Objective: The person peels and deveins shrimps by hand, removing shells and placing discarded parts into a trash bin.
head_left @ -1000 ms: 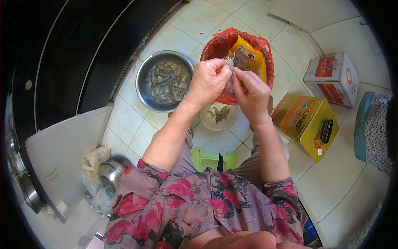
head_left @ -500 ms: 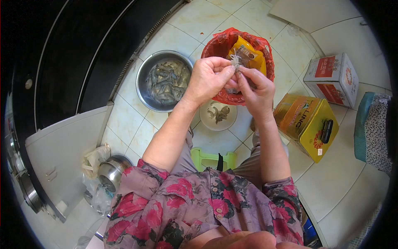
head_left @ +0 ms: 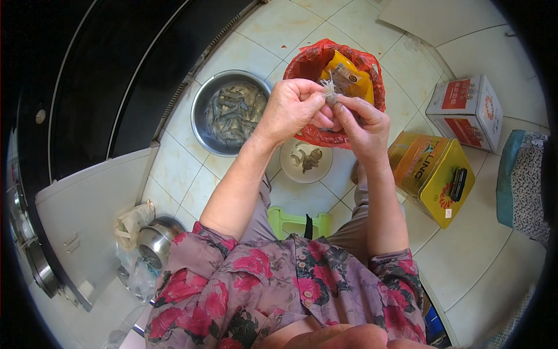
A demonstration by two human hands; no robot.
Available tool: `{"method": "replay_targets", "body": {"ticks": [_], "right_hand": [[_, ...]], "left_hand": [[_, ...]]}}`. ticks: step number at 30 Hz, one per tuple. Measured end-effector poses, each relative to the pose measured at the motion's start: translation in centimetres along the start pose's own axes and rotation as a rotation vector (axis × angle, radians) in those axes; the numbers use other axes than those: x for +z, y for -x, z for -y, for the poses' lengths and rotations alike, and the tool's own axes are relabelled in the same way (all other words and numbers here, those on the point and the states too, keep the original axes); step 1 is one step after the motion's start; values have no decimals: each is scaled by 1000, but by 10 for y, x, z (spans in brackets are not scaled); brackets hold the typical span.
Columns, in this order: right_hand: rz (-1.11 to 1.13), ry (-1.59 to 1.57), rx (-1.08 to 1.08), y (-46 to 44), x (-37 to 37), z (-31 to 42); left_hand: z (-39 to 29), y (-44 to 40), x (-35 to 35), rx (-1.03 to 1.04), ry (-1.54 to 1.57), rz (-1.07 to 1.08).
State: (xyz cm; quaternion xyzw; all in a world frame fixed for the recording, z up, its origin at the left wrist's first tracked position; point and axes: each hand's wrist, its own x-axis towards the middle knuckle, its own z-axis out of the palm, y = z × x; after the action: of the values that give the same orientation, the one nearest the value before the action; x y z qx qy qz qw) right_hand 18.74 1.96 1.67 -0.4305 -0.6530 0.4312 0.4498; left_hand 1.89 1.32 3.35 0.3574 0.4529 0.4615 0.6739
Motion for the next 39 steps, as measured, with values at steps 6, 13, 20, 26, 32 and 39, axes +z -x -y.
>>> {"method": "replay_targets", "body": {"ticks": [6,13,20,26,32,39], "right_hand": [[102,-242,242,-1,-7,2],[244,-592,496,0,-12,5],[300,-725,535,1,-14,3],[188,-823,580,-2,-7,-1],[-27,-271,217,2,5,-6],[-78,514,-324,-1,10,-8]], "left_hand": [[-4,0,-4,85,-36,24],[-8,4,-11,3,-26,136],[-6,3,-12,-17,-9,167],[3,0,-4,-20,156,14],[7,0,0,-47,314,-39],[9,0,9,49,41,-163]]}}
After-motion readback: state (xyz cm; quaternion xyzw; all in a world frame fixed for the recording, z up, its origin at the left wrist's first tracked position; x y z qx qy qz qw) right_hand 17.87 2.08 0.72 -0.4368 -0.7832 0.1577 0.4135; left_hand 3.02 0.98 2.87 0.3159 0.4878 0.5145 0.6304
